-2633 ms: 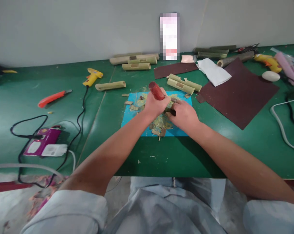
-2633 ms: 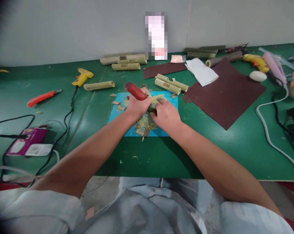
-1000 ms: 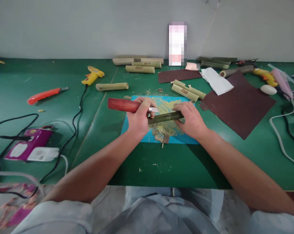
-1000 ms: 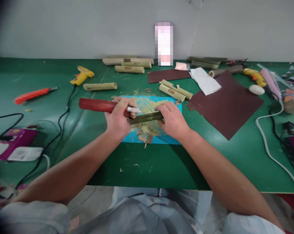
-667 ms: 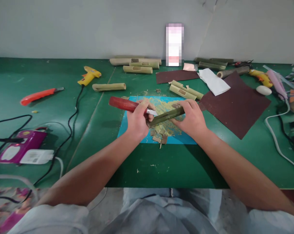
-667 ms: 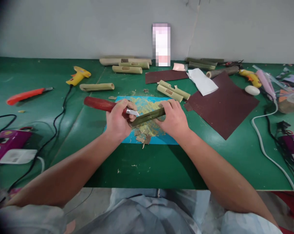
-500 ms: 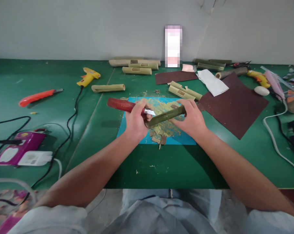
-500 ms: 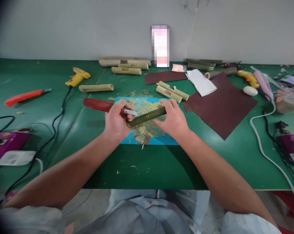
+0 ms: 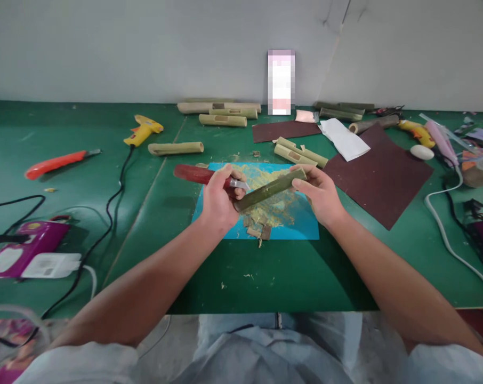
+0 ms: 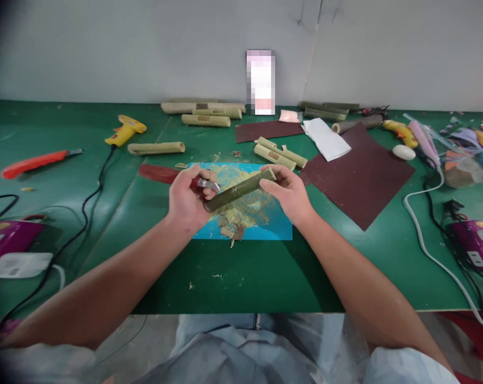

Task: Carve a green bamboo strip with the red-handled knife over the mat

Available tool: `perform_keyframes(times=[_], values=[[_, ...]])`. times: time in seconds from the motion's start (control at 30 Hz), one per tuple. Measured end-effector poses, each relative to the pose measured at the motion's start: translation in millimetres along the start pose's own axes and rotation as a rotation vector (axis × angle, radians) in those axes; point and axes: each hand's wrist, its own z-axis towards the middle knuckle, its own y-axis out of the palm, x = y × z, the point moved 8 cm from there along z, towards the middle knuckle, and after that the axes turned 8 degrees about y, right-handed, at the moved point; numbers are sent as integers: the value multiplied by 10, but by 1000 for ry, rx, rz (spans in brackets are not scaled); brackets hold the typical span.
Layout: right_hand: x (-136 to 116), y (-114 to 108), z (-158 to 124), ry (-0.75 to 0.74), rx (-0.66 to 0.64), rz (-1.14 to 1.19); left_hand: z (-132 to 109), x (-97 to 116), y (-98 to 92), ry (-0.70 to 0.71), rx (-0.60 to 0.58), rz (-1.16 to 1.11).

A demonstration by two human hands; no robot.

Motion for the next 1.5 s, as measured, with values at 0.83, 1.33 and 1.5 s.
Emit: perform_keyframes(times=[0.83,1.33,1.5], values=[[100,71,0,134,-40,-55,-23,67,43,144,-72,71],[111,60,-2,169,-64,-100,-88,147,247,350,-472,306],[107,68,3,177,-93,-144,-95,102,235,367,-493,305]])
